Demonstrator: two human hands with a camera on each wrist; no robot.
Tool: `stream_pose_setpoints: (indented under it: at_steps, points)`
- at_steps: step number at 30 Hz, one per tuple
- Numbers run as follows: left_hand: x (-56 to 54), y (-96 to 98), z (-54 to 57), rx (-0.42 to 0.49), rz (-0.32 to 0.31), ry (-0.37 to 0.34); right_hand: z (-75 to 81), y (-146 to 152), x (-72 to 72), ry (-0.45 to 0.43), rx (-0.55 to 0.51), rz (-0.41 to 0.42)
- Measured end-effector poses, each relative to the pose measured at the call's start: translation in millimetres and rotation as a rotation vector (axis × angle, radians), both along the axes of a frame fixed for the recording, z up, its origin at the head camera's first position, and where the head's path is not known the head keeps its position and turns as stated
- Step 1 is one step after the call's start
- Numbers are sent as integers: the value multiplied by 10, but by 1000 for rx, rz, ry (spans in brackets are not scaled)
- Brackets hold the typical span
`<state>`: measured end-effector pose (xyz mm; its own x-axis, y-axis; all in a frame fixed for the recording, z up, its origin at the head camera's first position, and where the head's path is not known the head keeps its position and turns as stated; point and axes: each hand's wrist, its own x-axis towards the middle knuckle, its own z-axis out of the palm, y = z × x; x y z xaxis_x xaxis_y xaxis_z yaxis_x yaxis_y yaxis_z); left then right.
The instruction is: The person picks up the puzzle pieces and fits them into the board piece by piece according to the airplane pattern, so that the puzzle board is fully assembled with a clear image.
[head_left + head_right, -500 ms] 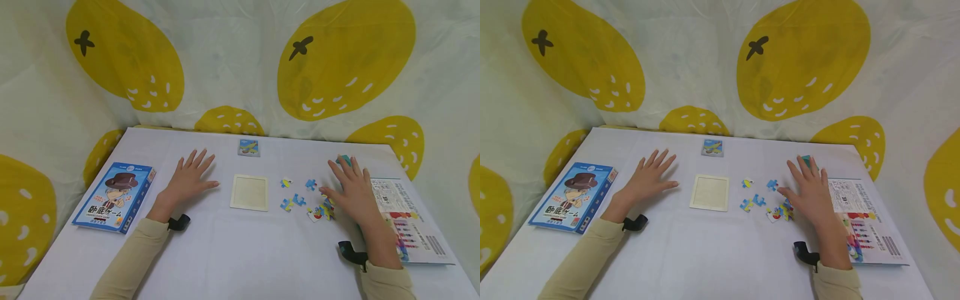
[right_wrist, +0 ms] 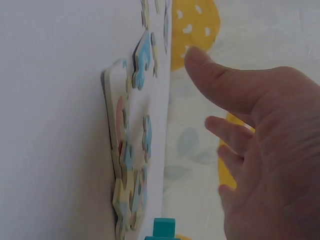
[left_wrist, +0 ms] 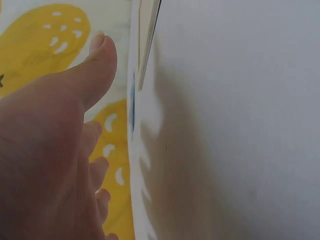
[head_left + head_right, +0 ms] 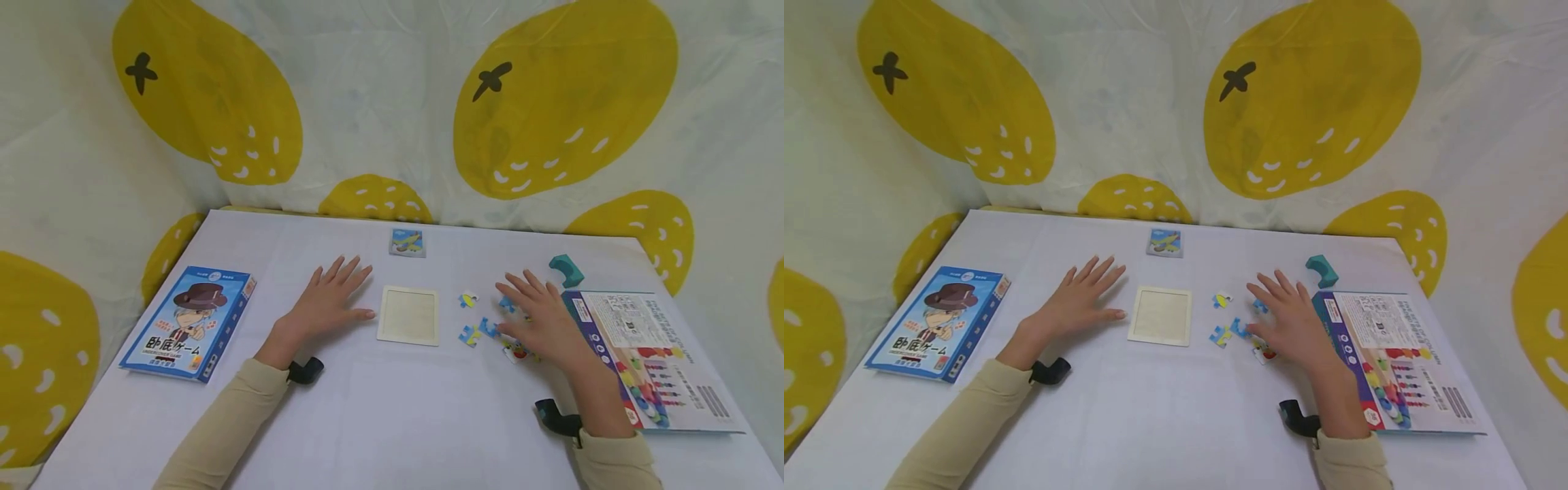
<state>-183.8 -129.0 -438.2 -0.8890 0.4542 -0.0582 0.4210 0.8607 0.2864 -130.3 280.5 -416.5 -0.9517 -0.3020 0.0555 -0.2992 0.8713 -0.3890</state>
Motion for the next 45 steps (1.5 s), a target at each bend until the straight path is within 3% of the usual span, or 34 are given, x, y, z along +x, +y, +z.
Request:
stream_pose_setpoints:
  at_steps: [4,18,29,39,45]
  points:
    - [46,65,-5,13,-30,-59,-6,-86,16,-75,-4,10]
    - [163,195,2,27,-158,-117,-84,-331,63,-100,63,26]
    - [168,207,-12,22,-183,-103,-96,-362,47,-96,59,2]
    - [140,206,-42,27,-189,-97,-49,-385,-10,-221,-49,-61]
    - [153,206,-48,31,-190,-88,20,-426,-45,-160,-87,-62]
